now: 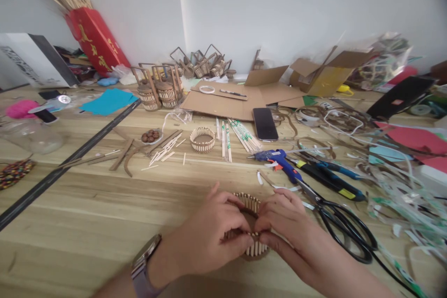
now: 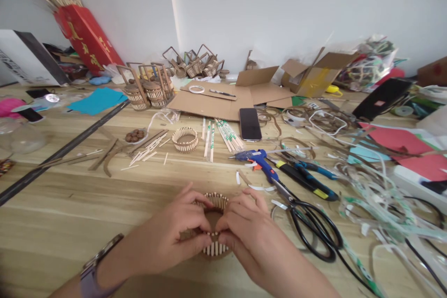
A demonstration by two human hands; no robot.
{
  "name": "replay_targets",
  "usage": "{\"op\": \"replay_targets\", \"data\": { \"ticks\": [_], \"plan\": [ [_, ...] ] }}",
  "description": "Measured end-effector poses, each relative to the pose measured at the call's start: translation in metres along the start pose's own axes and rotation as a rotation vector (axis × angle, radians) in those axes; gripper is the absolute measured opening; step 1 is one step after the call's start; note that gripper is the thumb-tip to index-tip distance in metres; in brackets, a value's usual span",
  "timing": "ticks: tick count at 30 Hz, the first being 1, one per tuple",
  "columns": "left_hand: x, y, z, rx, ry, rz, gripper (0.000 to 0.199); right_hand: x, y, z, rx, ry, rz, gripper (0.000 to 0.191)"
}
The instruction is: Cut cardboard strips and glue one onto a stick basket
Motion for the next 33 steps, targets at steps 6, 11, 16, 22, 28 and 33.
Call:
{"op": "replay_targets", "data": {
  "ticks": [6, 11, 16, 22, 28, 33],
  "plan": [
    [-0.010, -0.012, 0.002, -0.190, 0.088, -0.101, 0.015, 0.005, -0.010, 0.002, -0.164, -0.084, 0.069, 0.015],
    [-0.003, -0.006, 0.001, -0.302, 0.081, -0.225, 0.009, -0.003, -0.019, 0.004, -0.378, -0.101, 0.167, 0.020],
    [0.001, 0.009, -0.004, -0.303, 0.071, -0.453, 0.003, -0.015, -0.015, 0.003, -0.424, -0.113, 0.329, 0.019],
    [0.006, 0.020, -0.004, -0.336, 0.009, -0.716, 0.013, -0.032, -0.010, 0.004, -0.457, -0.010, 0.354, 0.019],
    [0.005, 0.019, -0.003, -0.419, -0.052, -0.769, 0.019, -0.031, -0.003, 0.004, -0.477, 0.011, 0.285, 0.012],
    [0.005, 0.018, -0.005, -0.400, -0.072, -0.746, 0.020, -0.030, -0.001, 0.003, -0.477, 0.034, 0.229, 0.012]
  ]
}}
Point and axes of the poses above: each hand's wrist, its own z-axis away from the middle knuckle, its own y-axis out of the palm, x = y × z, the point moved 10 cm from there along -z, towards the middle knuckle, and after that the axes turned 8 degrees about -z, right-handed, at the moved point
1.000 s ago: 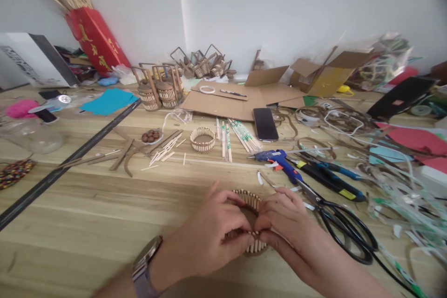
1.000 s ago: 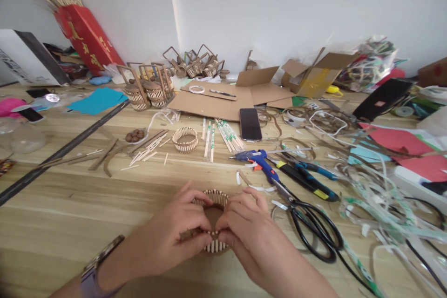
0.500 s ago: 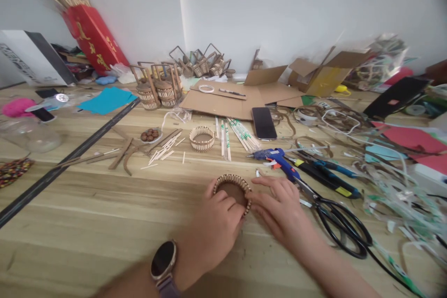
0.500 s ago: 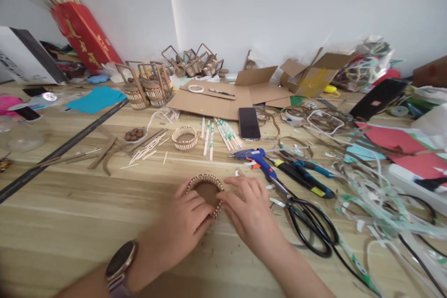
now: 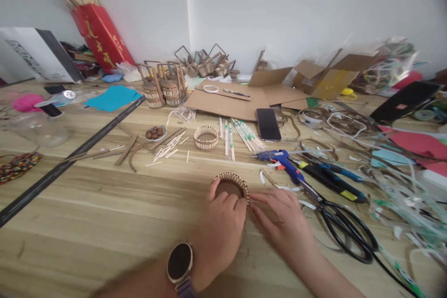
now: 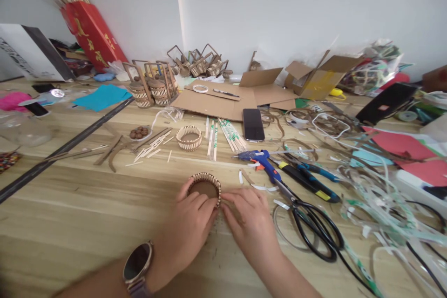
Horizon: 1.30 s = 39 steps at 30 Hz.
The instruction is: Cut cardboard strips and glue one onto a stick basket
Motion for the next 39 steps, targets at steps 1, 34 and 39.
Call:
{"op": "replay_targets", "data": {
  "ticks": [1, 34, 39],
  "plan": [
    [0.000, 0.000, 0.000, -0.001, -0.002, 0.008, 0.019, -0.001, 0.000, 0.000, -0.007, 0.017, -0.002, 0.012],
    [-0.001, 0.002, 0.001, 0.003, 0.000, 0.054, 0.016, -0.011, 0.007, -0.006, 0.075, 0.152, -0.186, 0.010],
    [-0.001, 0.001, 0.001, -0.011, -0.006, 0.061, 0.018, -0.011, 0.010, -0.005, 0.055, 0.196, -0.269, 0.014]
  ]
}}
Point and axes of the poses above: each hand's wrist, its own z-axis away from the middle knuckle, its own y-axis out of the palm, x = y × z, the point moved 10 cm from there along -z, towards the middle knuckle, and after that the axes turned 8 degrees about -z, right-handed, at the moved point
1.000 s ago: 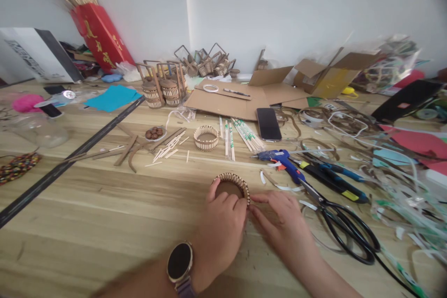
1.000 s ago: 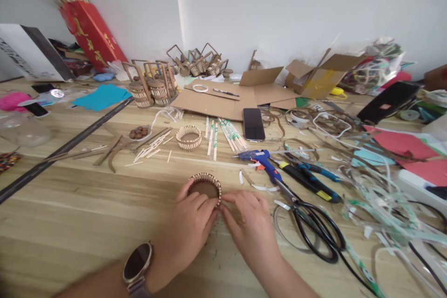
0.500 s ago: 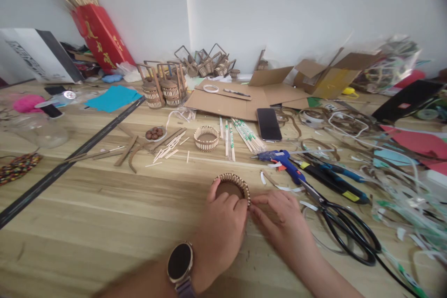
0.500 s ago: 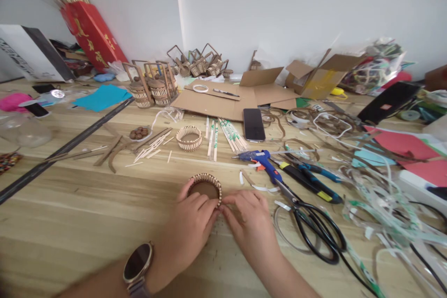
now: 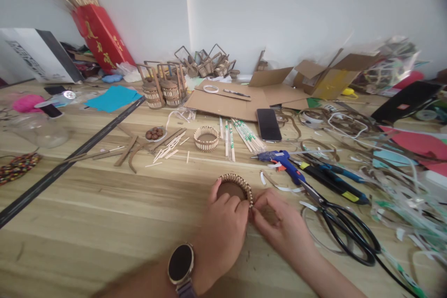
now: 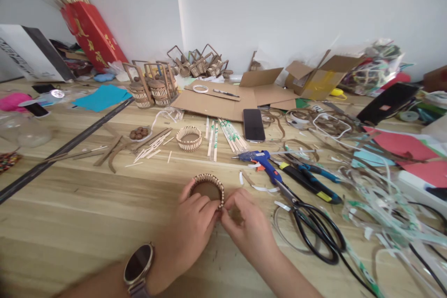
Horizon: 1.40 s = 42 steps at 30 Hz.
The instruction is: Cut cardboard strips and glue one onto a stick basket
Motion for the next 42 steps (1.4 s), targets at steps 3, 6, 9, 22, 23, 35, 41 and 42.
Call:
{"op": "replay_targets", "data": {
  "ticks": [3, 6, 9, 22, 23, 35, 41, 42],
  "plan": [
    [0.000, 0.000, 0.000, -0.007, 0.003, -0.003, 0.018, -0.001, 0.001, 0.000, -0.005, 0.014, -0.070, 0.016],
    [0.000, 0.001, 0.000, -0.004, 0.001, -0.011, 0.018, -0.003, 0.002, 0.000, -0.008, 0.036, -0.102, 0.016],
    [0.000, 0.002, 0.000, -0.001, 0.003, -0.018, 0.018, -0.005, 0.003, 0.000, 0.007, 0.049, -0.121, 0.016],
    [0.001, 0.004, 0.000, -0.003, -0.027, 0.018, 0.016, 0.004, 0.000, 0.000, 0.005, -0.011, -0.061, 0.013],
    [0.001, 0.004, 0.000, -0.003, -0.027, 0.020, 0.016, 0.004, 0.000, 0.000, 0.007, -0.013, -0.060, 0.013],
    [0.002, 0.001, -0.001, -0.048, -0.026, 0.025, 0.016, -0.012, 0.004, -0.002, 0.042, 0.137, 0.031, 0.014],
    [0.003, 0.002, 0.000, -0.041, -0.025, 0.045, 0.016, -0.017, 0.006, -0.002, 0.063, 0.183, 0.007, 0.015],
    [0.003, 0.001, 0.000, -0.044, -0.025, 0.047, 0.017, -0.018, 0.006, -0.002, 0.068, 0.190, -0.001, 0.016]
  ]
}}
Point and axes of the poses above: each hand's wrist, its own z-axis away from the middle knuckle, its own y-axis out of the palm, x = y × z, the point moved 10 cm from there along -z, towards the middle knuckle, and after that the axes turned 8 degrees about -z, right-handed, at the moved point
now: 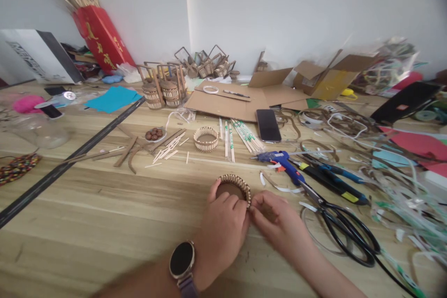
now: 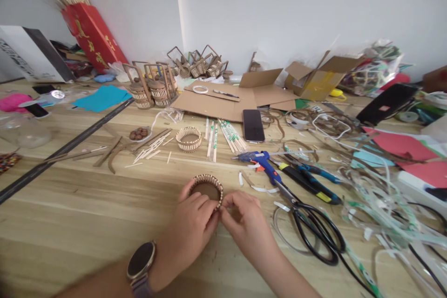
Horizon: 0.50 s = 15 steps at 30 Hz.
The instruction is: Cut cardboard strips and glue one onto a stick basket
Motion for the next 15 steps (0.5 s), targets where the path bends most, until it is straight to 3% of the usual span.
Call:
{"op": "replay_targets", "data": {
  "ticks": [7, 15],
  "plan": [
    [0.000, -0.006, -0.002, -0.031, 0.014, 0.041, 0.018, -0.009, 0.000, -0.001, 0.040, 0.039, -0.059, 0.017],
    [-0.001, -0.005, -0.002, -0.023, 0.021, 0.021, 0.025, -0.016, -0.004, -0.001, -0.002, 0.053, -0.003, 0.016]
  ]
}}
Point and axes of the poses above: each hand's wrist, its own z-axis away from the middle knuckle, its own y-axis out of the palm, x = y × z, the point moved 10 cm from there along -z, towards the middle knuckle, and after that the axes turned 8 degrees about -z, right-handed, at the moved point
